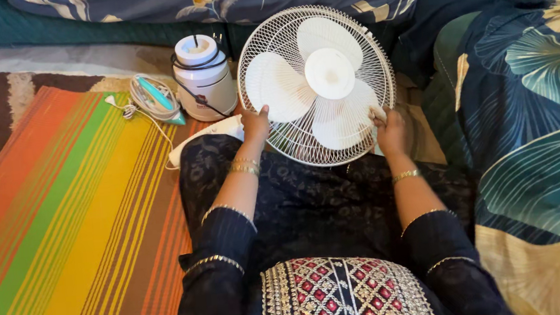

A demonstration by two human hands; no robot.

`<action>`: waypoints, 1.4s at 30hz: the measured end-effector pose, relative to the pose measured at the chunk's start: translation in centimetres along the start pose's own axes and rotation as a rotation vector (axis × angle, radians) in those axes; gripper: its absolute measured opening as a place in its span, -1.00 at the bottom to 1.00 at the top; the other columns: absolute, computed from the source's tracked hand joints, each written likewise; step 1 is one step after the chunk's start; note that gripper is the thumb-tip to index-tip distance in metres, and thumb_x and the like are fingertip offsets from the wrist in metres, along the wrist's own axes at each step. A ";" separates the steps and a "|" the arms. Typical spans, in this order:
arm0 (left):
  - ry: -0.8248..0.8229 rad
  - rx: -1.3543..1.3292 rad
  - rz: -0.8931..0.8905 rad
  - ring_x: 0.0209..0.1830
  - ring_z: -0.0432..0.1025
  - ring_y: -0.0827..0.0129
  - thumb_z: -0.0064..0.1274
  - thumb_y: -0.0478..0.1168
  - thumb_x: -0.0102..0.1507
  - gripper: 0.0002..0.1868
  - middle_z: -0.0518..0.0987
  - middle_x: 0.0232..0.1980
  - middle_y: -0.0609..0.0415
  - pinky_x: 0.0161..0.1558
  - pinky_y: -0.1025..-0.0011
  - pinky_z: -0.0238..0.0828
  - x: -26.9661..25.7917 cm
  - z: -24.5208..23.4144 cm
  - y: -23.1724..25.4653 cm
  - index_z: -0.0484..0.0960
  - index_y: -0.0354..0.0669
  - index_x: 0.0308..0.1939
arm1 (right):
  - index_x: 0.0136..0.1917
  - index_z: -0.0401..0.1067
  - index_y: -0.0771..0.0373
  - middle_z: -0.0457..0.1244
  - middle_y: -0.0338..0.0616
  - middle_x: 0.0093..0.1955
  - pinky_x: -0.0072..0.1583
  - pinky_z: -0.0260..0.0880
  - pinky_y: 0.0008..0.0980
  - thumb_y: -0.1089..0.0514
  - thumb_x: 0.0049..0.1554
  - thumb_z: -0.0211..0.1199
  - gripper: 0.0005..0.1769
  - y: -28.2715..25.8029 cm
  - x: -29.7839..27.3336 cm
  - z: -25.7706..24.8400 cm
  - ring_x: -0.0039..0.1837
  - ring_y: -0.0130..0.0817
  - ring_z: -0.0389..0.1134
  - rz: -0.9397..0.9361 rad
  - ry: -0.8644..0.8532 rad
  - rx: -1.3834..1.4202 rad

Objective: The person sits on a mat and cleans a white table fan using a cloth. They wipe the fan blades and the central hub, rotating the fan head to access different areas.

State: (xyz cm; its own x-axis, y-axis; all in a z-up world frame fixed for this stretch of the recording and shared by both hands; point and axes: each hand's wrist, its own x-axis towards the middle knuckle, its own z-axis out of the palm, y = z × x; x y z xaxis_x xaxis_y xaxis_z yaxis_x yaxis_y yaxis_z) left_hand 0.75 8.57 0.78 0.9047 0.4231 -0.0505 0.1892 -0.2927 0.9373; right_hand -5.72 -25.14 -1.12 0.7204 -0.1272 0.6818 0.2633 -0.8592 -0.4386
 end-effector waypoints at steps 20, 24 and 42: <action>0.174 0.017 0.476 0.43 0.24 -0.22 -0.25 0.25 0.43 -0.25 0.33 0.47 -0.30 0.40 0.03 0.12 -0.9 1.7 -6.8 0.20 -0.18 0.53 | 0.06 0.62 0.25 0.48 -0.13 -0.02 0.04 0.44 -0.29 -0.01 0.05 0.35 -0.62 4.6 0.2 -0.4 0.03 -0.22 0.46 0.404 -1.358 -0.013; 0.177 0.021 0.504 0.41 0.28 -0.19 -0.31 0.28 0.43 -0.25 0.35 0.46 -0.26 0.36 0.08 0.18 0.0 1.0 -6.7 0.25 -0.18 0.50 | 0.05 0.61 0.27 0.46 0.02 -0.01 0.12 0.42 -0.20 -0.20 0.03 0.39 -0.47 5.0 0.0 0.5 0.05 -0.13 0.45 0.219 -1.447 -0.278; -0.030 0.032 0.664 0.47 0.22 -0.18 0.12 0.20 0.31 -0.08 0.33 0.48 -0.35 0.39 0.12 0.17 3.0 -1.5 -3.9 0.19 -0.33 0.53 | 0.21 0.49 0.32 0.41 -0.16 0.12 0.26 0.33 -0.33 0.04 0.11 0.31 -0.55 -2.1 -4.5 0.6 0.18 -0.41 0.37 0.770 -0.679 0.986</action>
State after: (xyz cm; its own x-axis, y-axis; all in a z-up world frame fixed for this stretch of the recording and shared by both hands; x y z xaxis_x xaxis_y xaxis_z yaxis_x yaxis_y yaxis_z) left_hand 2.11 12.29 -2.47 0.8432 0.1197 0.5242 -0.4013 -0.5087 0.7617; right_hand -9.09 -22.50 -3.62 0.9752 0.1034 -0.1954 -0.2005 0.0411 -0.9788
